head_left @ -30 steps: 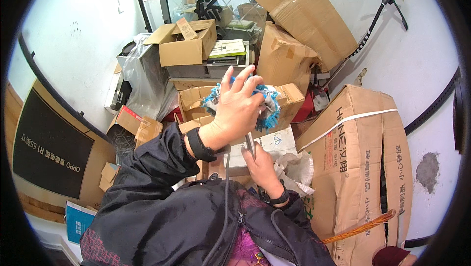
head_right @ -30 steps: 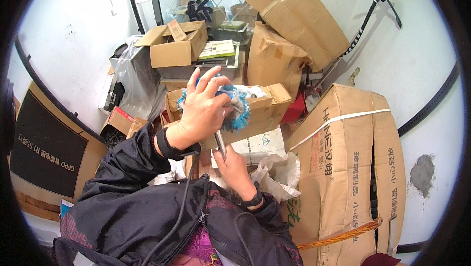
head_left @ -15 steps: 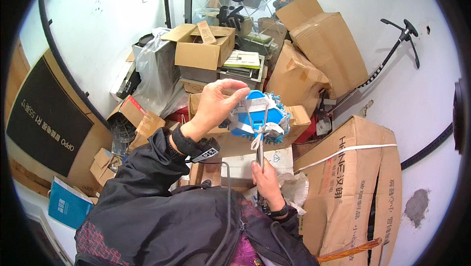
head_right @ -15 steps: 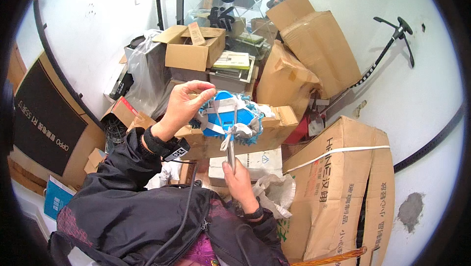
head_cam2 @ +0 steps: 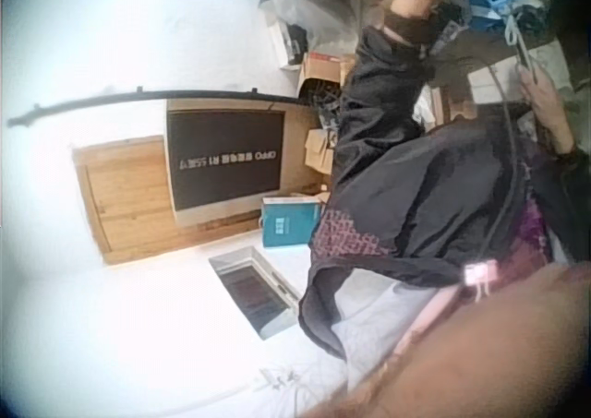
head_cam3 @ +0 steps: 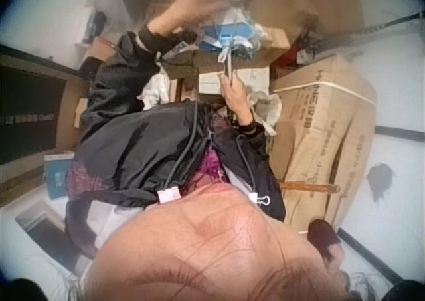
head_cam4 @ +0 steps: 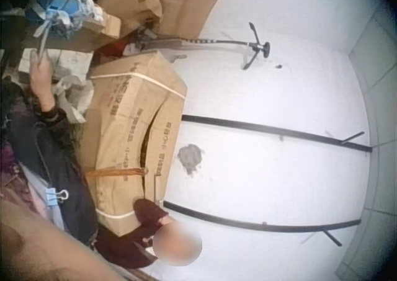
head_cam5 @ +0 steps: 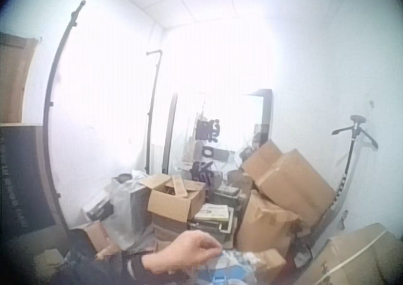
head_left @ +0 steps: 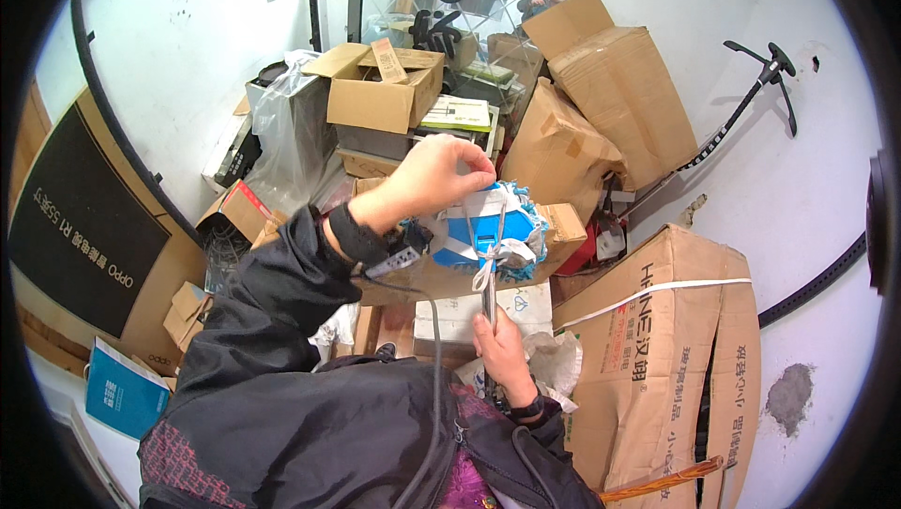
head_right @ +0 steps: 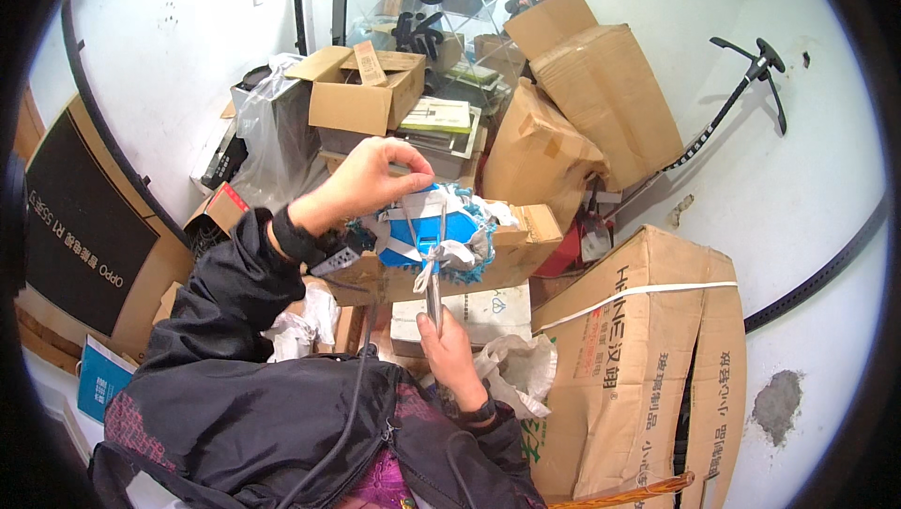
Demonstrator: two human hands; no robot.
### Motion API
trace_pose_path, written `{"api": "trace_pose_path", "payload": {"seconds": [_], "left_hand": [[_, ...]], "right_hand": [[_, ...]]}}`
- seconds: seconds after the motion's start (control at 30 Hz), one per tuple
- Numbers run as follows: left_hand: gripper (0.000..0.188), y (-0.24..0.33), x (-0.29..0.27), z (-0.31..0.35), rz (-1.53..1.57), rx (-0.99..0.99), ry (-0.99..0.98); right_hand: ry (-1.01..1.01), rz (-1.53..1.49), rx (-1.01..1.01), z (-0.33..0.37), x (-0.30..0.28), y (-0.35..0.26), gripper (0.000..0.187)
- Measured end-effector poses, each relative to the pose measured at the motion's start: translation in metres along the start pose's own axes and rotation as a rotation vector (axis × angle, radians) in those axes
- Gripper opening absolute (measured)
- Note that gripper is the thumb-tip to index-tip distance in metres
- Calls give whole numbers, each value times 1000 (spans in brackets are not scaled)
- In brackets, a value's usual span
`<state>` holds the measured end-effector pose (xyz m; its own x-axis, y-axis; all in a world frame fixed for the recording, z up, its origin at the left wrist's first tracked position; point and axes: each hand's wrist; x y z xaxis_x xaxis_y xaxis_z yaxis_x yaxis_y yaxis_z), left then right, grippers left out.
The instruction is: The person attaches a blue microfiber mop head to a metal pole by wrapping and tying a white strap around the connection point. They then extend the pole to its full length and hold the assembled mop upright.
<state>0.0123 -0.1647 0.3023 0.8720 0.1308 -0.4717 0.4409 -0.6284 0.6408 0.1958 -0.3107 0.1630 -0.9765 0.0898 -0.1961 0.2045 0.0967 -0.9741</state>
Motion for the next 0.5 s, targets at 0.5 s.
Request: {"api": "trace_pose_path", "payload": {"seconds": [0.5], "left_hand": [[9, 14, 1, -35, -280, 248, -369]], "right_hand": [[71, 148, -97, 1, 6, 0, 29]]}}
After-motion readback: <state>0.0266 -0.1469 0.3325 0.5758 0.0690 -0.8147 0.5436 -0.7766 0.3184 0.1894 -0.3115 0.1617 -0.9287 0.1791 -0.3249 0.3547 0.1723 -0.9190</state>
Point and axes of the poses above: each hand's wrist, its own z-axis away from the middle knuckle, its own x-axis out of the palm, y = z × x, and after that the axes turned 14 degrees about y, right-handed
